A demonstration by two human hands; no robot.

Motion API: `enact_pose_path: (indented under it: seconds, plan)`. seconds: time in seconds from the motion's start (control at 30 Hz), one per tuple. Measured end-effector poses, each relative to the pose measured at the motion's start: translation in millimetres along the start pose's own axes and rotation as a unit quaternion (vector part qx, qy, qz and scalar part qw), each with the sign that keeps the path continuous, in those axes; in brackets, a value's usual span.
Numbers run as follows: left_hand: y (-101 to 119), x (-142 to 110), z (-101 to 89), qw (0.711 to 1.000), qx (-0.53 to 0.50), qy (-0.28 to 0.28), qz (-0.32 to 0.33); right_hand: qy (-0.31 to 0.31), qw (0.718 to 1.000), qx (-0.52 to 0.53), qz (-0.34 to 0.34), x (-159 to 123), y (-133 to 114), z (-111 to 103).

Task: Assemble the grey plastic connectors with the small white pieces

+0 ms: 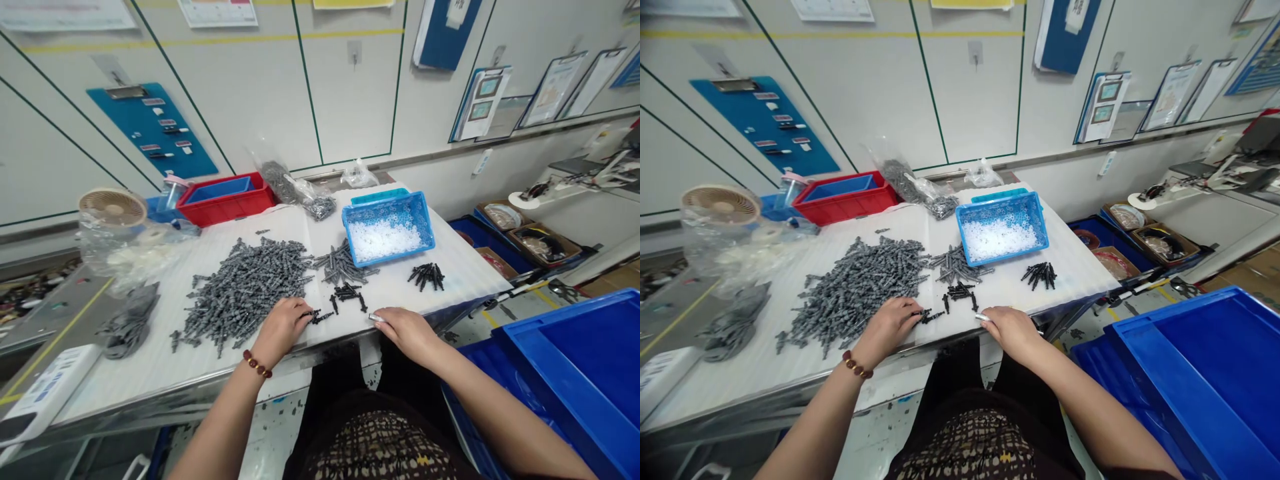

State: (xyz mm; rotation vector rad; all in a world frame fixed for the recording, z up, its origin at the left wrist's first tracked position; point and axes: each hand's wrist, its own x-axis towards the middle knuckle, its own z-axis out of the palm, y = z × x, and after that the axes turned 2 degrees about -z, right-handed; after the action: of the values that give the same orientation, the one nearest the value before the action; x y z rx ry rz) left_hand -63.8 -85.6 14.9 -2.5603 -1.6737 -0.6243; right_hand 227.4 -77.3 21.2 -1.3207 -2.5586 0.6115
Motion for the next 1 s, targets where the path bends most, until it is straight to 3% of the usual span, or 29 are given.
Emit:
enact_pose_path:
  seconds: [0.13,0.27,0.37,0.53,0.7,1.0]
  plan:
    - [10,18,6.8,0.999,0.031,-0.018,0.027,0.001,1.000,0.013,-0.002,-1,1,-1]
    - [23,48,13.9,0.988,0.052,-0.106,0.096,-0.009,1.000,-0.008,0.021,-2,-5,-7]
    - [26,63,15.4,0.983,0.065,-0.136,0.108,-0.020,0.999,-0.024,0.041,-3,-9,-12]
    - [31,55,7.6,0.990,-0.021,-0.085,0.108,-0.016,0.999,-0.013,0.051,-5,-8,-15]
    - [56,30,2.5,0.983,-0.170,-0.031,0.066,-0.023,0.998,-0.022,0.048,-3,-11,-15]
    - [77,17,6.5,0.980,-0.197,-0.002,0.028,-0.049,0.996,-0.075,0.008,-1,-26,-12]
